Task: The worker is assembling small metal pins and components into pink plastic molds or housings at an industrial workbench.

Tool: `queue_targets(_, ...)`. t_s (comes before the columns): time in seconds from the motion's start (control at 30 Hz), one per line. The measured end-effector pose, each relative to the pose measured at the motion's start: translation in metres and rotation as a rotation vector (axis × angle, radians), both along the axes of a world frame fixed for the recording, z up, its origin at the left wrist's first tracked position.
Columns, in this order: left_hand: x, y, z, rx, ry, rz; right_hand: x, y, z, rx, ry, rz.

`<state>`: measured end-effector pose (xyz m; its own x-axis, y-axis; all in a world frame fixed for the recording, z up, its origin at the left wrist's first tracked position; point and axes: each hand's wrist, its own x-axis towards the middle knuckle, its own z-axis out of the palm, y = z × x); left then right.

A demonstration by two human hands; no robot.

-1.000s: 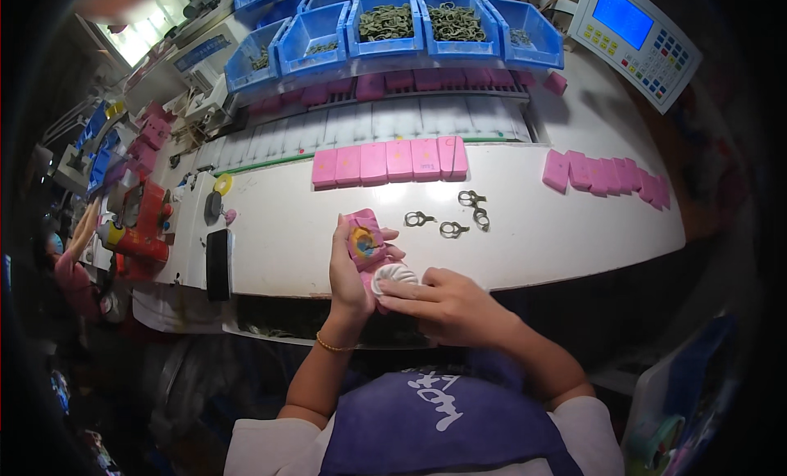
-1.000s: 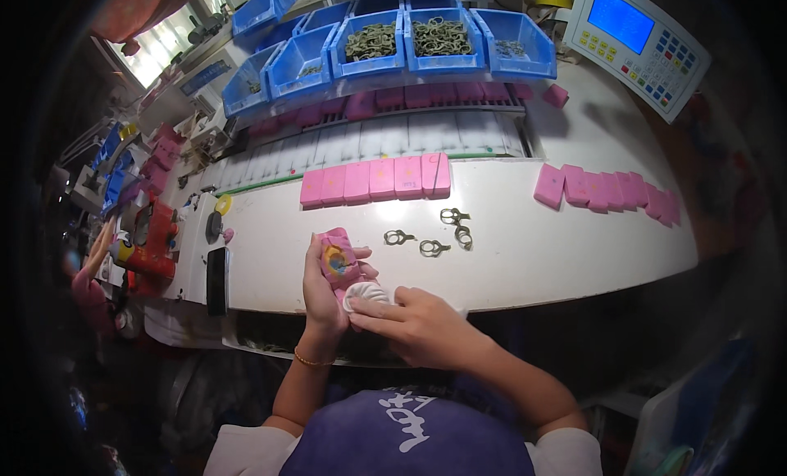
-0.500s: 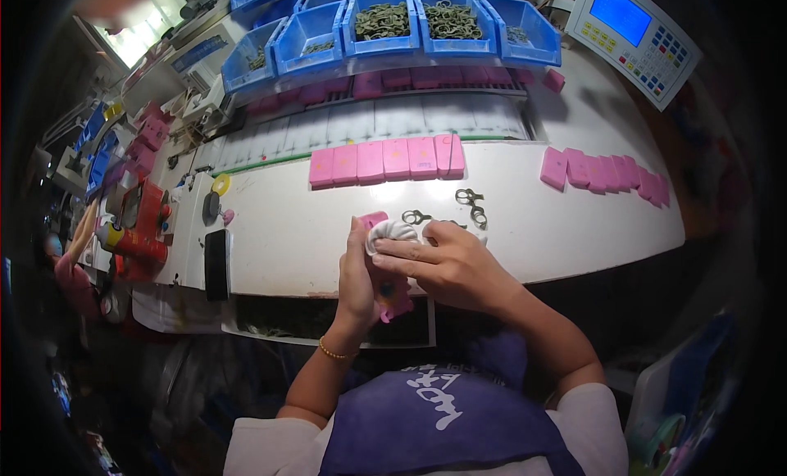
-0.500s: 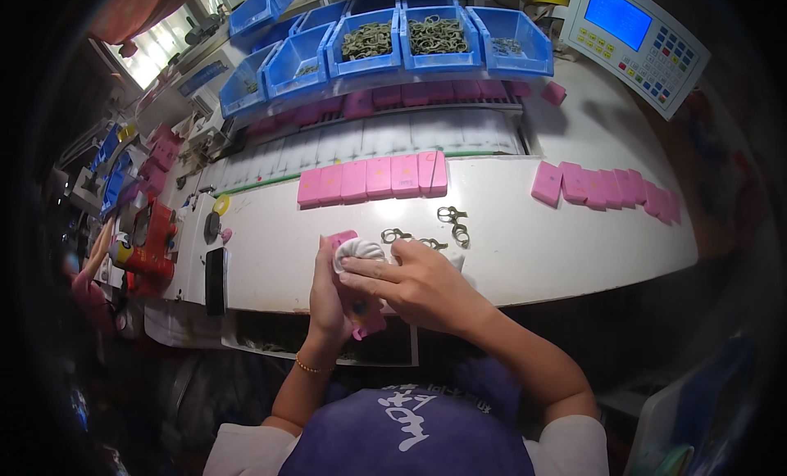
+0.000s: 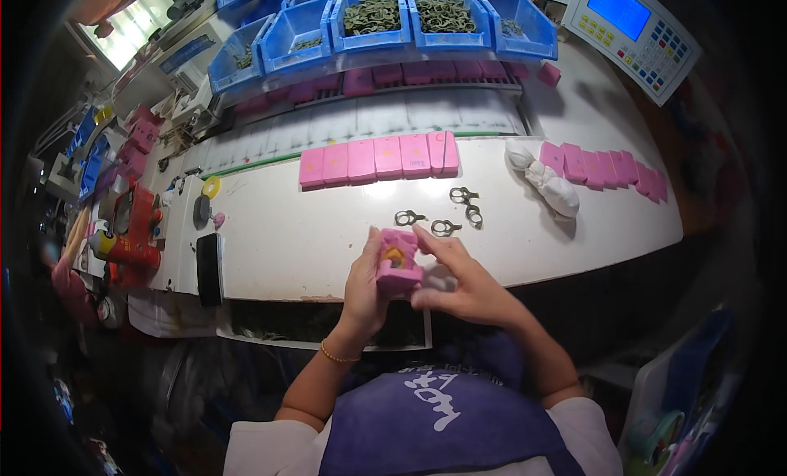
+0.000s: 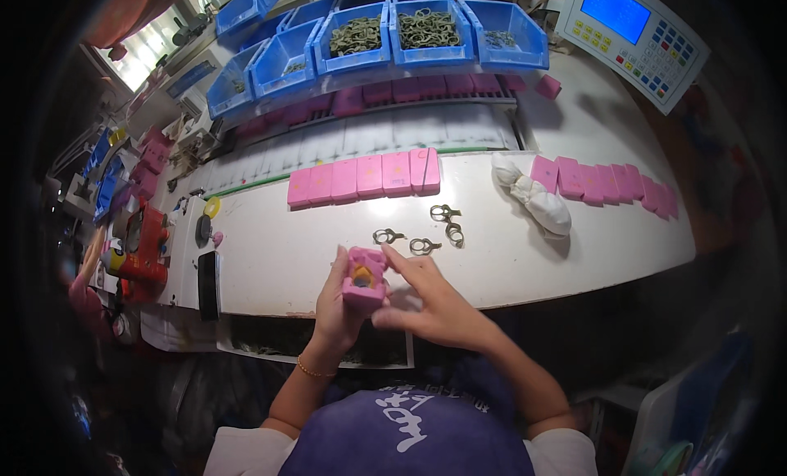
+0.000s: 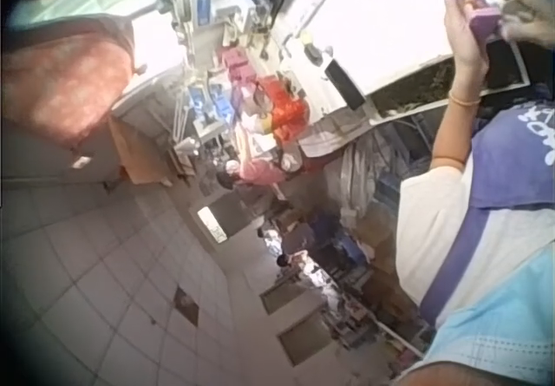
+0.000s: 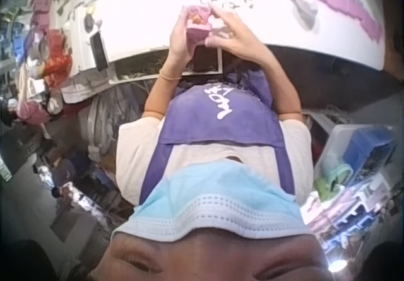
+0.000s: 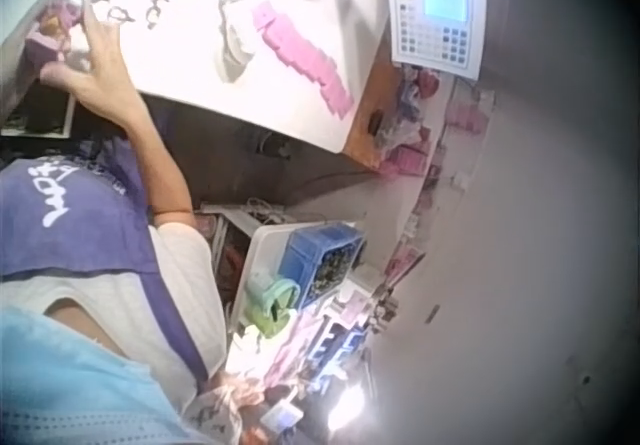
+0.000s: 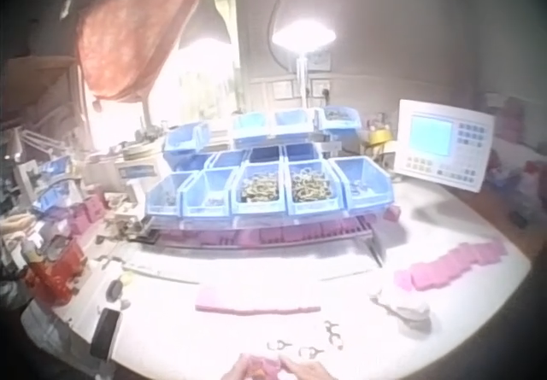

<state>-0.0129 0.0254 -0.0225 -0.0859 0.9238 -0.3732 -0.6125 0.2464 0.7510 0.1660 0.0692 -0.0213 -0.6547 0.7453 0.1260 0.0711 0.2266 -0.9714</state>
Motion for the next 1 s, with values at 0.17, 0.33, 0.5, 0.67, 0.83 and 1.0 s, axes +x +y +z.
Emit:
queue_targets(0.17, 0.002, -0.02, 0.003, 0.226, 0.479, -0.045, -0.017, -0.002, -0.007, -0.023, 0.131, -0.137)
queue_targets(0.33, 0.0, -0.025, -0.005, 0.464, 0.579, 0.036, -0.009, 0.002, 0.003, 0.1, 0.106, -0.078)
queue_targets(0.5, -0.01, -0.028, -0.009, 0.535, 0.636, -0.008, -0.006, 0.002, 0.007, 0.017, 0.088, 0.054)
queue_targets(0.67, -0.015, -0.027, -0.001, 0.587, 0.655, 0.019, -0.015, -0.004, -0.006, -0.102, 0.259, 0.114)
queue_targets(0.83, -0.066, -0.016, 0.004, 0.22, 0.874, 0.125, -0.016, -0.004, -0.006, 0.113, -0.059, -0.091)
queue_targets(1.0, -0.123, -0.023, -0.003, 0.034, 1.678, 0.277, 0.008, 0.003, -0.021, 0.341, -0.07, -0.175)
